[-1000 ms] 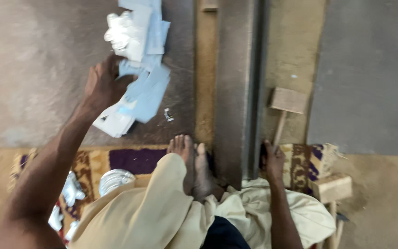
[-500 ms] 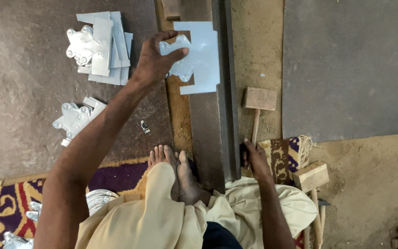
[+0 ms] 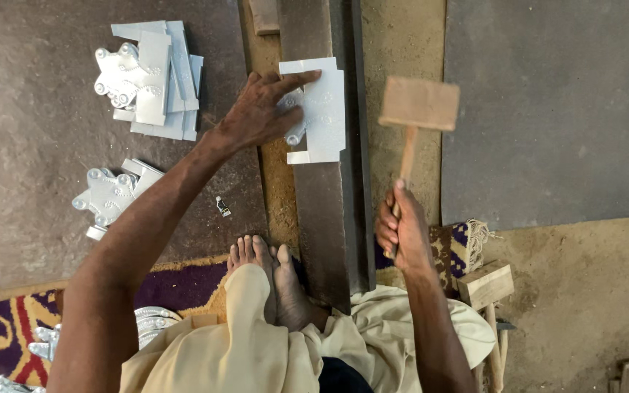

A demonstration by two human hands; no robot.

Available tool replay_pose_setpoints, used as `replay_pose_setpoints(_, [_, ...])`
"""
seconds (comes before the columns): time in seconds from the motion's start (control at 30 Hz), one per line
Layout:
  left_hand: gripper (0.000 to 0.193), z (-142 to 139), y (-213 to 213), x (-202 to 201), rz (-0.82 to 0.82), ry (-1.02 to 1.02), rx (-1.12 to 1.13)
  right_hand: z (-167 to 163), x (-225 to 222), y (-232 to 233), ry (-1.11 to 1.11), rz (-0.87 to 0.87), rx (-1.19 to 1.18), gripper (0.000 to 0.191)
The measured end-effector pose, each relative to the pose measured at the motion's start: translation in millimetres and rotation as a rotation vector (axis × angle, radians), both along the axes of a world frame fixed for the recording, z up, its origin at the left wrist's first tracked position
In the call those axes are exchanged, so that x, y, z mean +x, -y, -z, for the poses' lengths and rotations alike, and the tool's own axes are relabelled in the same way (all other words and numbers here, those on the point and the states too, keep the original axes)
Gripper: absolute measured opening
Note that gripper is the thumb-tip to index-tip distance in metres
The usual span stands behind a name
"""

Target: The person sits on the floor and hammers embossed aluminum sheets flat against a metal beam using a wooden mallet, then places the flattened piece onto a pile of finished pieces beside them and picks up the next sheet.

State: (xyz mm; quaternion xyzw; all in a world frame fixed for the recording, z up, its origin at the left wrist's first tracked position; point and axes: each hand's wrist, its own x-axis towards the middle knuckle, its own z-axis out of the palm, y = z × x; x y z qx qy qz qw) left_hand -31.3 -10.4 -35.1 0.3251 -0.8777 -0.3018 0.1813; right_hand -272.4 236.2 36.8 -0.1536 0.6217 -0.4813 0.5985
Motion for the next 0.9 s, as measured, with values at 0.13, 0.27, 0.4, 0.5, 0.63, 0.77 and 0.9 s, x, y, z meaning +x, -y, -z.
replay_pose_setpoints(0.13, [0.116,-8.5,-4.6,-6.1,-0.049,0.084,0.042,-7.4,8.0,23.6,-0.037,-0.157,0.075,0.041])
replay_pose_setpoints(0.27, [0.133,-10.2,-8.1,-7.4,-0.123,0.183,0.058,-11.0,9.5,31.4,-0.033,-0.122,0.069,0.041])
replay_pose_setpoints(0.4, [0.131,-6.4,-7.0,-6.2,-0.120,0.116,0.011,-10.0,11.4,33.4,0.000,-0.112,0.071,0.041])
replay_pose_setpoints(0.5, [0.132,-3.5,-4.7,-6.1,-0.106,0.133,0.029,-10.2,15.9,33.7,-0.004,-0.139,0.087,0.042])
replay_pose_setpoints(0.63, [0.131,-1.3,-3.9,-6.4,-0.116,0.146,0.073,-31.5,12.8,25.6,-0.184,-0.077,0.035,0.047])
replay_pose_setpoints(0.77, [0.131,1.9,-5.3,-7.5,-0.113,0.085,0.055,-74.2,-10.1,10.3,-0.247,0.103,-0.312,0.052])
replay_pose_setpoints(0.9, [0.132,4.3,-6.7,-8.9,-0.122,0.114,0.116,-86.1,-22.2,13.6,-0.403,0.141,-0.944,0.055])
